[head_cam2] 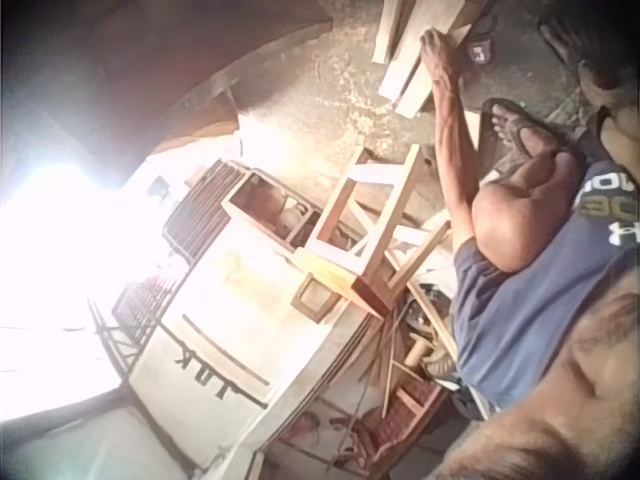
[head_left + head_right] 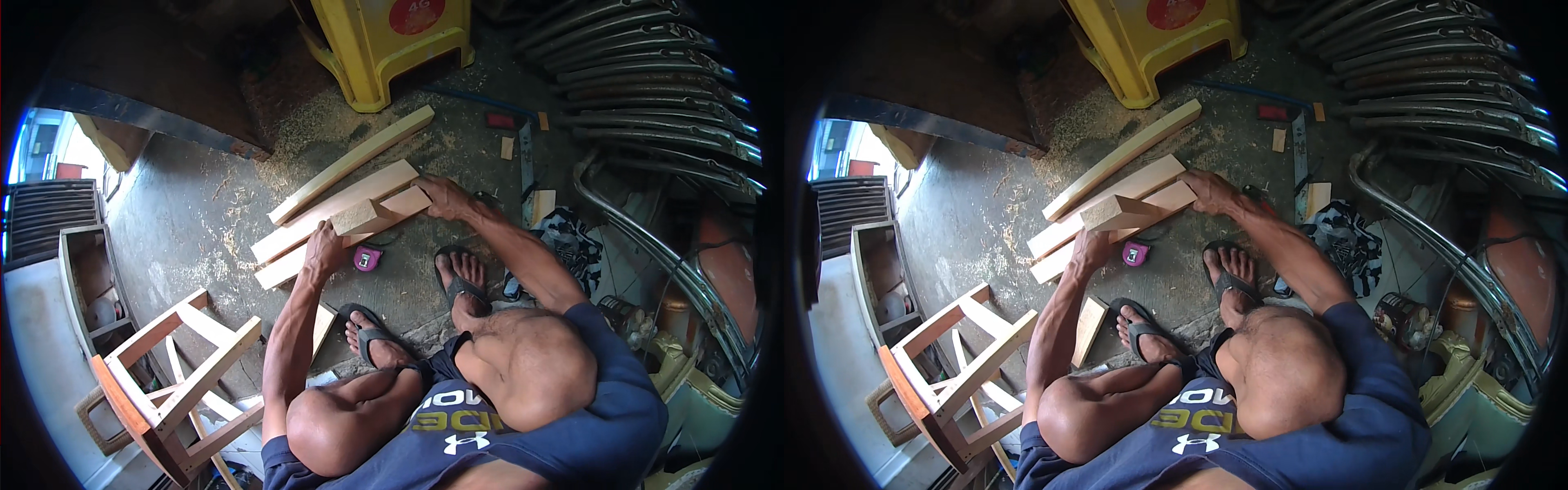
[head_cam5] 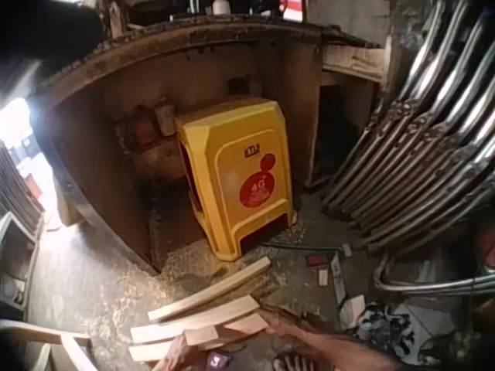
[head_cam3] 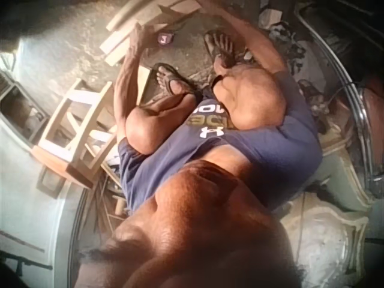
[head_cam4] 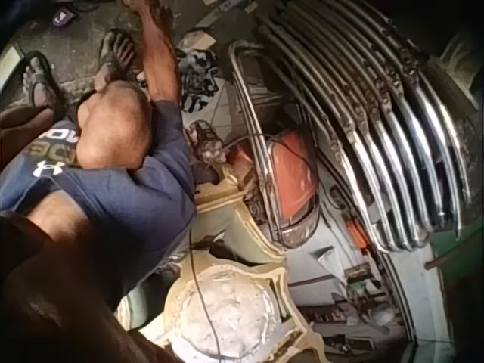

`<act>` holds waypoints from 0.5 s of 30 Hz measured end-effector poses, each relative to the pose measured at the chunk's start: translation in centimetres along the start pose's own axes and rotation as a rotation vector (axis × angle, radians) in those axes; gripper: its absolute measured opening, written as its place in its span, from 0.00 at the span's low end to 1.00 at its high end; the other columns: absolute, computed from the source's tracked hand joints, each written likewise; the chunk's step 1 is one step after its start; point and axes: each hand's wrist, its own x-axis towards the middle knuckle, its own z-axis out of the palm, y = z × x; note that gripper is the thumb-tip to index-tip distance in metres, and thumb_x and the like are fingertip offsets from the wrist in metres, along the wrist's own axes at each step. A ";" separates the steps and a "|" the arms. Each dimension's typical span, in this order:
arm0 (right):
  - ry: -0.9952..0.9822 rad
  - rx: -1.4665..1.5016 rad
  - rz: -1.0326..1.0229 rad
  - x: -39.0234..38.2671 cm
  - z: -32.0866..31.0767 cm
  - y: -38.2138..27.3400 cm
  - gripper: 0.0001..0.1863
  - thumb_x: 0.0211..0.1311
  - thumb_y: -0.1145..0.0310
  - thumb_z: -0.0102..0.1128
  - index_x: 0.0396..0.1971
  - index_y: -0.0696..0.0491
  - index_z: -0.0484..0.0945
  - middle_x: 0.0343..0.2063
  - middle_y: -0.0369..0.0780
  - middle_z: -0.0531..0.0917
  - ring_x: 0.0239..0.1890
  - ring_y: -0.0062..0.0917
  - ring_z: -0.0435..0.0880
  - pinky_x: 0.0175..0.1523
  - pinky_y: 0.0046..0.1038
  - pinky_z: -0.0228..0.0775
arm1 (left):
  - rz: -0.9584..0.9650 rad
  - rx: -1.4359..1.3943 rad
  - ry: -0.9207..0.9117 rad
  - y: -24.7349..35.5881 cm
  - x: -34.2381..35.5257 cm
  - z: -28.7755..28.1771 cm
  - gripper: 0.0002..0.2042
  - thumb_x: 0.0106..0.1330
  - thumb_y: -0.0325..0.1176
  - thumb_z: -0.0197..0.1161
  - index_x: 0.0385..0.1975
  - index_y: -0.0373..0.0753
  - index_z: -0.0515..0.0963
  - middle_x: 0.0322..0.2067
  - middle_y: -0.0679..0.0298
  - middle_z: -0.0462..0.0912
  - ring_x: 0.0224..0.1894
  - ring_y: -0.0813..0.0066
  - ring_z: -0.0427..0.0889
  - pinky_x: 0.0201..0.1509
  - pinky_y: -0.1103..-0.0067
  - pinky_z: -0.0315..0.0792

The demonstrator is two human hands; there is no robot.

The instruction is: The person assembles wooden furniture components by aligning wood pieces and driving nails into them using a hammer.

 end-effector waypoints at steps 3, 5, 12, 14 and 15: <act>-0.044 -0.011 -0.049 0.9 -0.7 0.1 0.36 0.40 0.77 0.71 0.56 0.57 0.73 0.47 0.51 0.80 0.51 0.51 0.81 0.56 0.43 0.77 | -0.021 0.001 0.016 -0.1 -0.8 0.6 0.25 0.55 0.29 0.73 0.55 0.36 0.79 0.52 0.43 0.83 0.57 0.41 0.80 0.59 0.59 0.77; -0.058 0.011 -0.080 1.5 -0.2 -1.0 0.35 0.42 0.77 0.71 0.56 0.57 0.74 0.46 0.51 0.80 0.51 0.51 0.81 0.56 0.43 0.76 | -0.062 0.076 0.058 -1.4 -2.5 0.7 0.25 0.53 0.33 0.75 0.53 0.33 0.79 0.52 0.44 0.82 0.56 0.43 0.80 0.58 0.59 0.77; -0.014 -0.008 -0.113 1.2 0.0 -0.4 0.35 0.40 0.77 0.72 0.55 0.59 0.73 0.46 0.50 0.79 0.51 0.50 0.81 0.56 0.42 0.77 | -0.201 0.154 -0.021 -6.6 -6.9 0.9 0.33 0.56 0.40 0.75 0.61 0.37 0.73 0.57 0.43 0.79 0.61 0.44 0.77 0.63 0.59 0.74; 0.011 0.024 -0.135 1.4 0.3 -0.6 0.34 0.42 0.77 0.73 0.55 0.57 0.74 0.45 0.50 0.79 0.50 0.50 0.81 0.55 0.43 0.76 | -0.049 0.173 0.133 -8.1 -6.9 1.8 0.36 0.62 0.46 0.71 0.69 0.46 0.67 0.54 0.45 0.80 0.57 0.41 0.78 0.60 0.55 0.74; -0.008 0.020 -0.083 0.4 -0.1 0.1 0.35 0.41 0.77 0.73 0.55 0.57 0.74 0.45 0.50 0.79 0.50 0.49 0.81 0.55 0.42 0.76 | -0.105 0.114 0.060 -6.8 -5.9 1.9 0.36 0.61 0.46 0.72 0.69 0.45 0.67 0.55 0.44 0.80 0.57 0.41 0.78 0.60 0.54 0.73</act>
